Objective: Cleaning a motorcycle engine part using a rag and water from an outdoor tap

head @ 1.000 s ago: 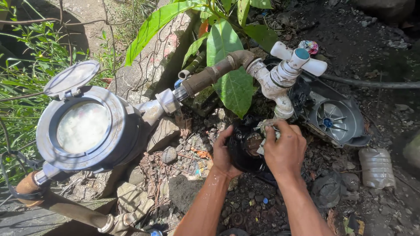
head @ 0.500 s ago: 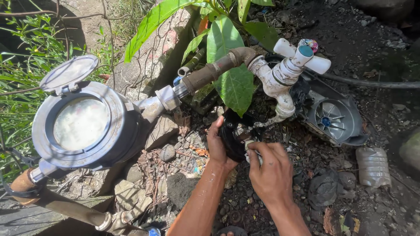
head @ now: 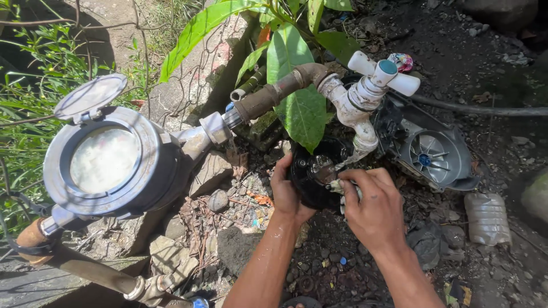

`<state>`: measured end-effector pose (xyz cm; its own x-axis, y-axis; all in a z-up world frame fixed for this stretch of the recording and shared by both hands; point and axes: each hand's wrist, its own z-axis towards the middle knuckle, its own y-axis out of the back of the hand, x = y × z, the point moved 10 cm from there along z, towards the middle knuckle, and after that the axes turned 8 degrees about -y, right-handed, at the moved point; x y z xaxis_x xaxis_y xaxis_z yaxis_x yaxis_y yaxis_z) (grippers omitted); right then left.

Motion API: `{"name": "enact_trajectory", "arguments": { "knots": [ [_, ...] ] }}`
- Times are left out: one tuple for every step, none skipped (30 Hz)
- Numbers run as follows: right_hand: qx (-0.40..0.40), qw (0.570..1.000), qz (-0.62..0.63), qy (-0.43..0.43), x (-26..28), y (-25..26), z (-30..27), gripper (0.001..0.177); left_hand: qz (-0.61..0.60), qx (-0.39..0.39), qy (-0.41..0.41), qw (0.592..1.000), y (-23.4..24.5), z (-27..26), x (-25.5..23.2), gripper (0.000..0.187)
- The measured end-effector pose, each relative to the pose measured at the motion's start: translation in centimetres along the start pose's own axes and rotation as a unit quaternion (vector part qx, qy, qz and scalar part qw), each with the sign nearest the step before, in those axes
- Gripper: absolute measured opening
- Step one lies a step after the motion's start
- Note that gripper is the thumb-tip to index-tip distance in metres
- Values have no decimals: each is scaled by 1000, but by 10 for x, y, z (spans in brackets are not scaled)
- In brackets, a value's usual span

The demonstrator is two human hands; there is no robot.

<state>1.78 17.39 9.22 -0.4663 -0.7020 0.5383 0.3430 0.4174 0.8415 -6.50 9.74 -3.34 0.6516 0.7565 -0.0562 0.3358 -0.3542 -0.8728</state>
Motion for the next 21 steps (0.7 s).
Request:
{"name": "enact_trajectory", "arguments": {
  "knots": [
    [0,1000,2,1,2,-4,7,13,1,0,-2,1000,-2,-3,0,48],
    [-42,999,18,-8,-2,4,11,11,2,-5,8,1000,-1,-7,7,48],
    [-85,996,33,-15,-6,12,15,9,3,-10,18,1000,0,-11,15,50],
    [-88,995,33,-18,-17,10,26,9,4,-9,22,1000,4,-15,24,50],
    [-142,990,11,22,-18,18,32,10,16,7,49,999,4,-21,37,49],
    [-193,979,-4,65,-13,19,38,15,29,22,69,997,6,-29,42,49],
    [-192,979,1,66,-4,15,36,15,32,21,65,997,20,-24,40,49],
    [-179,981,9,71,2,11,34,12,25,23,56,998,32,-18,42,49],
    [-166,983,17,77,8,7,33,9,17,25,48,998,46,-11,45,49],
    [-165,983,11,75,19,12,27,9,14,23,53,998,49,-12,43,49],
    [-132,988,32,70,29,12,23,10,18,35,49,998,49,-12,40,47],
    [-100,991,57,70,45,10,23,17,24,50,40,998,46,-9,30,45],
    [-101,991,57,72,28,6,25,17,23,52,38,998,31,-17,25,45],
    [-88,995,54,-4,0,-5,28,29,46,87,24,995,12,-29,14,46],
    [-74,993,50,-80,-29,-17,30,44,70,122,11,990,-7,-41,4,51],
    [-74,993,50,-81,-28,-15,31,44,70,121,12,990,-6,-44,5,51],
    [-58,989,75,-116,-35,-16,33,33,151,217,-9,964,-22,-52,8,76],
    [-45,983,99,-150,-43,-16,35,25,229,311,-29,922,-37,-62,14,106],
    [-47,983,97,-151,-42,-15,35,25,228,313,-27,922,-43,-60,13,106],
    [-42,980,120,-152,-42,-16,32,21,226,275,-46,933,-42,-56,7,92],
    [-38,977,143,-153,-41,-17,30,18,225,236,-65,943,-40,-53,1,85]
  ]
}}
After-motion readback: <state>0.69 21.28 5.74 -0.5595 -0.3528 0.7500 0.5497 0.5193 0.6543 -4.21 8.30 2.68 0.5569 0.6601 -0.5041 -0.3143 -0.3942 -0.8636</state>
